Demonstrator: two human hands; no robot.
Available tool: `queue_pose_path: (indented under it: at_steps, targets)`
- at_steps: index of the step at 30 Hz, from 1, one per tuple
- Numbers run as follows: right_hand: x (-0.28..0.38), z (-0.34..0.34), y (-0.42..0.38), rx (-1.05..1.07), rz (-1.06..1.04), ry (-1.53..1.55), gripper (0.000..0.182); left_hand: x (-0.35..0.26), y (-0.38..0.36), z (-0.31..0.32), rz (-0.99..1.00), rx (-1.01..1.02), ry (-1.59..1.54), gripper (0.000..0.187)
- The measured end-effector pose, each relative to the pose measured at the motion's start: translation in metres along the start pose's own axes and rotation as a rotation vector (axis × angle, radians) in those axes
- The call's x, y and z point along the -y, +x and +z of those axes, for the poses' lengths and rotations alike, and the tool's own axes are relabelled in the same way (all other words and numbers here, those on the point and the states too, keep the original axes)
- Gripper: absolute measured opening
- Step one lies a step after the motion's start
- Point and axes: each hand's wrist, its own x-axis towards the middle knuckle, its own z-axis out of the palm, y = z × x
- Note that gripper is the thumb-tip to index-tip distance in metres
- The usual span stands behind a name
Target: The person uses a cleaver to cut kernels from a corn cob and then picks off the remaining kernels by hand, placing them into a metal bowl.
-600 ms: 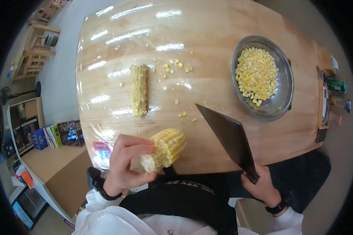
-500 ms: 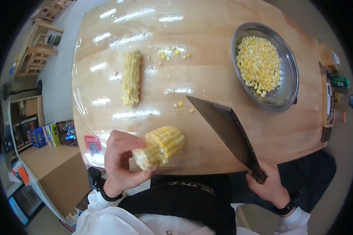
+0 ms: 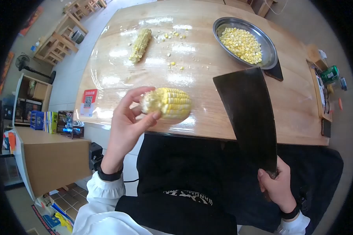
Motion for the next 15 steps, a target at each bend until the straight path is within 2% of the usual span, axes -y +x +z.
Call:
queue_pose_path:
  at_steps: [3,4,7,9,10,11,12,13,15]
  targets:
    - [-0.007,0.006,-0.006,-0.049,-0.024,-0.036,0.020,-0.001,-0.009,0.000,-0.036,0.064,0.203,0.044]
    - [-0.008,0.006,-0.007,-0.055,-0.024,-0.025,0.020,0.001,-0.012,0.002,0.051,0.019,0.293,0.043]
    - [-0.009,0.006,-0.012,-0.081,-0.025,-0.086,0.025,-0.004,-0.022,0.008,0.121,-0.039,0.398,0.041]
    - [-0.003,0.004,-0.017,-0.081,-0.042,-0.264,0.030,-0.006,-0.031,0.013,0.130,-0.101,0.397,0.041]
    - [-0.002,0.002,-0.019,-0.084,-0.038,-0.263,0.030,-0.004,-0.034,0.012,0.227,-0.122,0.463,0.043]
    - [-0.001,0.000,-0.019,-0.086,-0.170,-0.399,0.034,-0.001,-0.037,0.012,0.323,-0.146,0.528,0.044]
    - [0.001,-0.001,-0.020,-0.085,-0.300,-0.533,0.037,0.005,-0.037,0.018,0.362,-0.236,0.415,0.042]
    - [0.006,-0.001,-0.019,-0.082,-0.294,-0.532,0.037,0.006,-0.038,0.019,0.355,-0.233,0.415,0.042]
    - [0.023,-0.001,-0.016,-0.058,-0.654,-0.748,0.045,0.006,-0.037,0.017,0.527,-0.222,0.548,0.044]
